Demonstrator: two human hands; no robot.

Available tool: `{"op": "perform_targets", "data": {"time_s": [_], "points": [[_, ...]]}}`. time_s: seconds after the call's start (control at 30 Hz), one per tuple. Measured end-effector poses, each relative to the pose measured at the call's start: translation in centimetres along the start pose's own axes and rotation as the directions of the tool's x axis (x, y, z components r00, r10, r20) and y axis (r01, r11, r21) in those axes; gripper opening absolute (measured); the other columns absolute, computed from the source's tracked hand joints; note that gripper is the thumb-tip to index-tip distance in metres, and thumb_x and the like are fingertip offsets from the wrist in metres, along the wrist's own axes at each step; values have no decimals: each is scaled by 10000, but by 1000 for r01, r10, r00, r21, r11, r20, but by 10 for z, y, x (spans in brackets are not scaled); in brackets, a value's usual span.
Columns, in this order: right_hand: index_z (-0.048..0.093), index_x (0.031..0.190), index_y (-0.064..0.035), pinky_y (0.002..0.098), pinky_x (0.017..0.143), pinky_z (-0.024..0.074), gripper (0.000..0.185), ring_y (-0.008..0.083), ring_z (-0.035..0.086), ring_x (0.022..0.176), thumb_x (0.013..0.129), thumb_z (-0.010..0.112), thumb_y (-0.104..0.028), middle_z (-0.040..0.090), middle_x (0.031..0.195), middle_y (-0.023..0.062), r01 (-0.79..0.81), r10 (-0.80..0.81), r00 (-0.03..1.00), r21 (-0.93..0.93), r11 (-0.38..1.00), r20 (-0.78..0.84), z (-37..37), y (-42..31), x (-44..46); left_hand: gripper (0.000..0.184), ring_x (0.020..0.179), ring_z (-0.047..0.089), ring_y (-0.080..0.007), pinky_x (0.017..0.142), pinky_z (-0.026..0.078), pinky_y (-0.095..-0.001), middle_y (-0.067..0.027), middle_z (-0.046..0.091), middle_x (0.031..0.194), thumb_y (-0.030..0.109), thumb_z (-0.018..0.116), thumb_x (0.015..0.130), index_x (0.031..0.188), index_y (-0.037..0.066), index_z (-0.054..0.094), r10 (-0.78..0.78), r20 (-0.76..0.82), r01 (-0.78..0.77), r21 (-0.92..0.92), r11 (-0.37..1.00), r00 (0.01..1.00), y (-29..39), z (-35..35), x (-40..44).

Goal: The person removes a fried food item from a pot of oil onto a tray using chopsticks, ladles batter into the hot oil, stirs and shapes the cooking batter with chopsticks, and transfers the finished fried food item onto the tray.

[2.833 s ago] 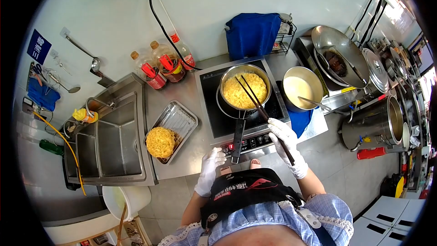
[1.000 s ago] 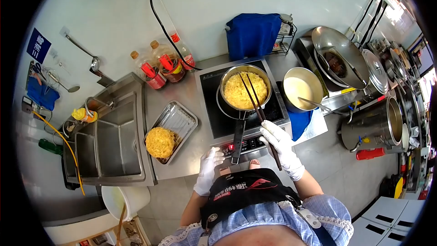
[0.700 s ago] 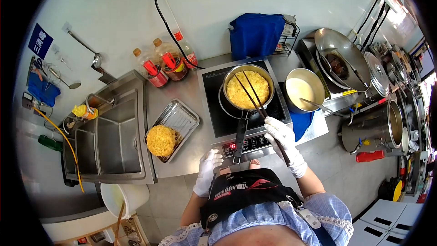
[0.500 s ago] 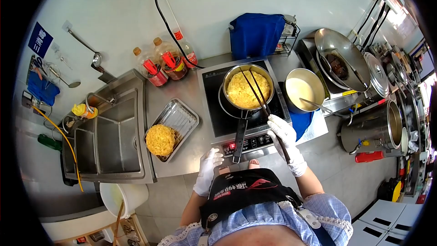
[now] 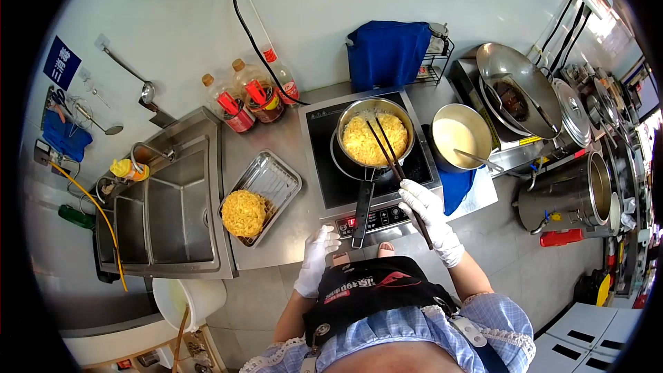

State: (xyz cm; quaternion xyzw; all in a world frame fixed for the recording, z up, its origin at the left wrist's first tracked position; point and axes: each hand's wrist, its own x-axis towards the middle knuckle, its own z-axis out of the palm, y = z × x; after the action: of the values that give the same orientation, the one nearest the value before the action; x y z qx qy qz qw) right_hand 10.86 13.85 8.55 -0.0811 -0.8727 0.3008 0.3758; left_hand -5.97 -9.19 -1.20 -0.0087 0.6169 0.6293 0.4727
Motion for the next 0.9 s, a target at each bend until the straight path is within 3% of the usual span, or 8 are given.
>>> {"op": "perform_targets", "data": {"time_s": [0.53, 0.6, 0.9], "points": [[579, 1098, -46, 337, 835, 506, 448, 320, 602, 975, 679, 695, 60, 600, 1070, 171, 65, -67, 998, -126, 990, -13, 0, 4, 0, 354, 713, 608, -165, 646, 495, -271, -80, 621, 826, 322, 466, 936, 1067, 6, 556, -11, 0, 11, -8, 1000, 1000, 0, 4, -1], [580, 1098, -46, 339, 832, 507, 445, 321, 603, 974, 680, 695, 57, 599, 1072, 170, 67, -69, 998, -136, 988, -10, -1, 4, 0, 312, 693, 631, -164, 600, 512, -252, -76, 639, 845, 305, 493, 928, 1047, 33, 588, -7, 3, 8, -29, 1000, 1000, -2, 2, 1], [606, 1006, -1, 357, 798, 521, 331, 331, 621, 933, 687, 689, 23, 623, 1011, 188, 101, -113, 989, -122, 987, -93, -15, -13, 13, 334, 705, 623, -153, 608, 506, -246, -78, 637, 855, 314, 486, 931, 1056, 20, 584, 4, 1, -4, -23, 1000, 1000, -5, -1, 1]]}}
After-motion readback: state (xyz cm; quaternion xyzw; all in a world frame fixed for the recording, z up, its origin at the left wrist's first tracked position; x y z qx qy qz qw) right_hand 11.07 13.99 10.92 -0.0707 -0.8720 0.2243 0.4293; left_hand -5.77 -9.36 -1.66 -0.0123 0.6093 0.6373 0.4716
